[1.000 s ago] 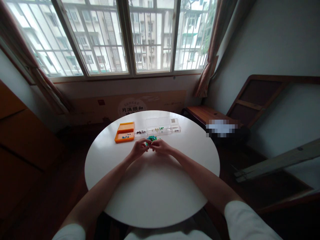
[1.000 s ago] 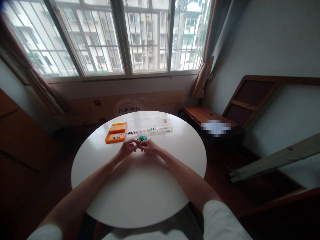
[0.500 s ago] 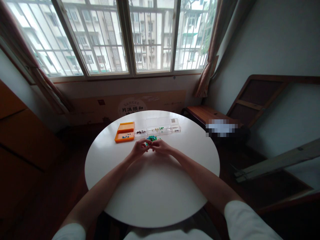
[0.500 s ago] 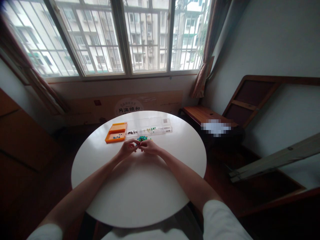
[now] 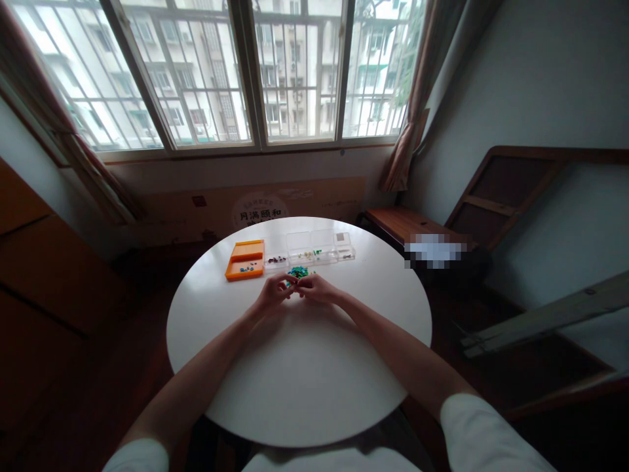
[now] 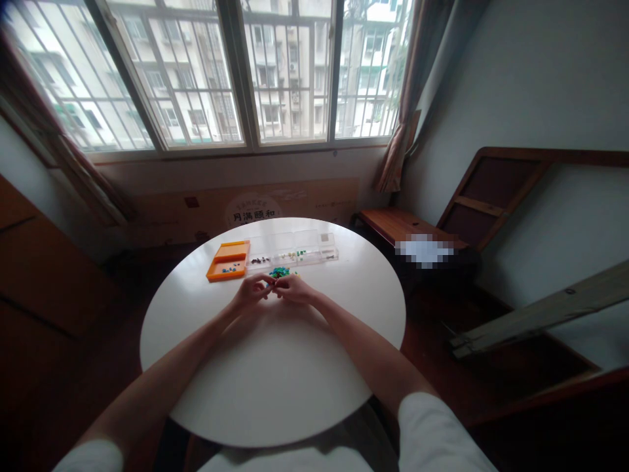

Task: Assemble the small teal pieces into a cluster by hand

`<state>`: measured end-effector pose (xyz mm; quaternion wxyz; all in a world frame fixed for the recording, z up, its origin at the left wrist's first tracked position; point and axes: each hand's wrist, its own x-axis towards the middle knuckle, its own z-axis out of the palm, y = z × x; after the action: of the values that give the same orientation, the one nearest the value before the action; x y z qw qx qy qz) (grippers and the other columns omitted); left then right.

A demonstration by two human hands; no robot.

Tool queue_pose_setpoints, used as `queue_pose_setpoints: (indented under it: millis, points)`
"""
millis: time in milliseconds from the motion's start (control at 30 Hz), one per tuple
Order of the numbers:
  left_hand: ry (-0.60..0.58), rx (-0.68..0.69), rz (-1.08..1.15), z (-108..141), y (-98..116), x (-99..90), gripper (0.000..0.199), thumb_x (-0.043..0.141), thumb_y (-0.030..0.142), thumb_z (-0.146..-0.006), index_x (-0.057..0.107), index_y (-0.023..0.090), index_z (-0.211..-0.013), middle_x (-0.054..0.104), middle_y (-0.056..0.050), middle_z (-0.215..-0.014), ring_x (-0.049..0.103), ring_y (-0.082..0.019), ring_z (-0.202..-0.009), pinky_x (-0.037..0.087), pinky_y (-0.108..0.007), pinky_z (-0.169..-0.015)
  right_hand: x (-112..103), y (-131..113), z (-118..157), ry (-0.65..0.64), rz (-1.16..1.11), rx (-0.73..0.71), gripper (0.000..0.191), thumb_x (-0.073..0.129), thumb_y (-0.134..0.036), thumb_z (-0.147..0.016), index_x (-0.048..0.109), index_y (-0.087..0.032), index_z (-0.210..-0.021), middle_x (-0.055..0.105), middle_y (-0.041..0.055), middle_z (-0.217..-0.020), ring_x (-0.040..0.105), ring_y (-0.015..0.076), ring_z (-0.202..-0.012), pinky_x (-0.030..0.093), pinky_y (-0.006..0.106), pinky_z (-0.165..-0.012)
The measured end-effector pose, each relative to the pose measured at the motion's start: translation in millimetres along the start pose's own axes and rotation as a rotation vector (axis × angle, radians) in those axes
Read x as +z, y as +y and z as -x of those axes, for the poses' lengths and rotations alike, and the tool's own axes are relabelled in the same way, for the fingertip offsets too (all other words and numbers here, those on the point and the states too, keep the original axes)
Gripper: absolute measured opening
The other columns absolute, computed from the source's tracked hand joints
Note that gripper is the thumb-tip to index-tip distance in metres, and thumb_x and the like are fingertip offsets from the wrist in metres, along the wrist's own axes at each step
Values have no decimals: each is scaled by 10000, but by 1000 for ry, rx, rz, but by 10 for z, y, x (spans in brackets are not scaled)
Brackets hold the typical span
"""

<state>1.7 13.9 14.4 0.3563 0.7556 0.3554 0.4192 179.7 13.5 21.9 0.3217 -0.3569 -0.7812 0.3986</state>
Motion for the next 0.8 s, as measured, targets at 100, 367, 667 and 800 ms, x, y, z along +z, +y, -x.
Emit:
queue_pose_setpoints:
  millis: [100,367,667,800]
  points:
    - [4,-3,-1,0,15,-1,253,629,319,-755,648,115,-903,668,-64,-810,586,-87,-517,487,-182,-451,2,17,-3,3,-4,7,238,550,-303,-765,671,-97,-770,606,23,-630,518,102,-572,367,197,-524]
    - [11,-20,-16,-6,-19,-20,312,629,388,-746,656,114,-893,680,-67,-807,592,-86,-502,482,-175,-433,-15,53,-6,-8,19,7,219,532,-255,-769,677,-91,-786,623,33,-652,540,105,-596,385,194,-539]
    - [-13,-40,-27,-6,0,-27,288,629,345,-740,663,117,-911,676,-59,-799,577,-85,-514,480,-175,-436,-17,39,-5,-7,28,20,211,528,-249,-767,676,-98,-771,629,33,-652,549,110,-596,394,200,-548]
    - [-13,-56,-31,4,40,-31,264,625,301,-731,665,117,-917,674,-54,-803,566,-79,-516,462,-164,-431,-21,24,-2,-20,31,30,218,523,-257,-773,676,-101,-767,630,31,-649,552,112,-599,393,198,-549]
